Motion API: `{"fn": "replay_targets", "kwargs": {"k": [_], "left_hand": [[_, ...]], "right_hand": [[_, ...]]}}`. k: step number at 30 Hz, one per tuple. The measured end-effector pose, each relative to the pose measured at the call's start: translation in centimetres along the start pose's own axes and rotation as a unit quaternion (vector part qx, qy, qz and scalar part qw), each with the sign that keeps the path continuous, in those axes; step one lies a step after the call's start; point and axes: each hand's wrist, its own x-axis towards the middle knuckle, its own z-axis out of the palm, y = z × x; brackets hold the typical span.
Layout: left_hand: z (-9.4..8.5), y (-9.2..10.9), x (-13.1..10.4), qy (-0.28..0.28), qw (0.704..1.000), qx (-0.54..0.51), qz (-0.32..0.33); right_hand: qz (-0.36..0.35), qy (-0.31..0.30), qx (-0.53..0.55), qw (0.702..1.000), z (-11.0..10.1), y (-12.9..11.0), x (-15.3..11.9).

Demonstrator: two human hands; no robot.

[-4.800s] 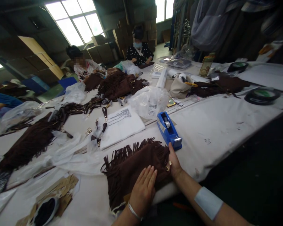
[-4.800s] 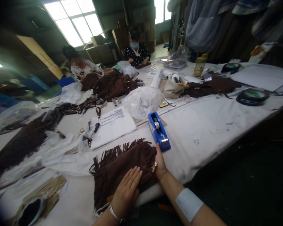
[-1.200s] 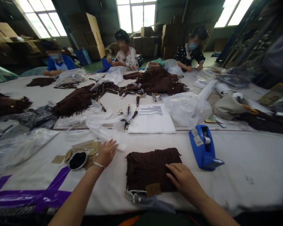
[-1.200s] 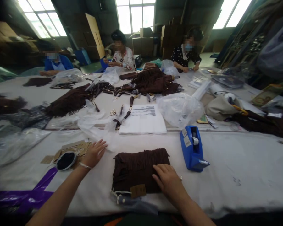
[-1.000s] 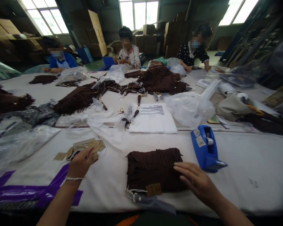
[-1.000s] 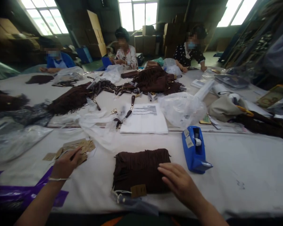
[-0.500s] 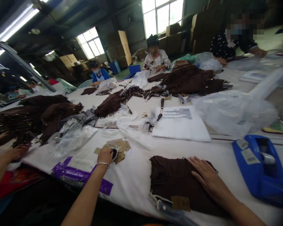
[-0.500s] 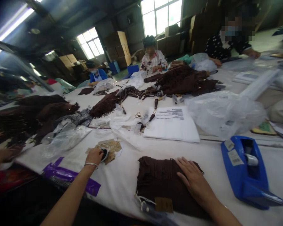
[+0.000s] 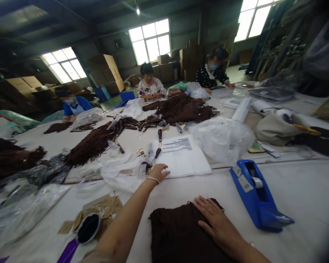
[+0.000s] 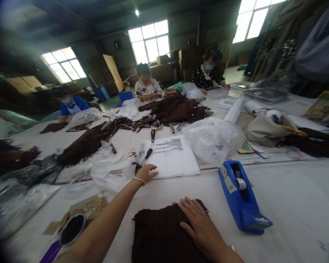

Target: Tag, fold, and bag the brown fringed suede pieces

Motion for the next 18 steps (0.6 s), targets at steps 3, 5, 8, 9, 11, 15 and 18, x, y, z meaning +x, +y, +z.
{"fn": "replay_targets", "kwargs": {"k": [3, 5, 8, 9, 11, 15, 18], "left_hand": [[2.3, -0.8, 3.2, -0.027, 0.999, 0.025, -0.013], [2.6, -1.4, 3.6, -0.036, 0.998, 0.038, -0.018], [2.2, -2.0, 3.0, -0.04, 0.997, 0.061, -0.029], [2.0, -2.0, 2.7, -0.036, 0.996, 0.071, -0.036], [1.4, -1.7, 2.3, -0.024, 0.994, 0.099, -0.049], [0.2, 0.0, 1.6, 0.004, 0.986, 0.162, -0.037], [-0.6, 2.1, 0.9, 0.009, 0.982, 0.188, 0.019]], "right_hand": [[0.007, -0.007, 0.008, 1.0, -0.2, 0.0, 0.2], [0.009, -0.007, 0.013, 1.0, -0.3, 0.0, 0.4], [0.009, -0.005, 0.019, 1.0, -0.1, 0.1, 0.4], [0.008, -0.004, 0.022, 1.0, 0.1, 0.1, 0.4], [0.004, -0.003, 0.029, 1.0, 0.1, 0.3, 0.2], [0.025, 0.002, 0.06, 0.998, -1.8, 0.0, 0.5], [0.05, 0.111, 0.046, 0.991, -4.9, -1.1, 3.4]]}}
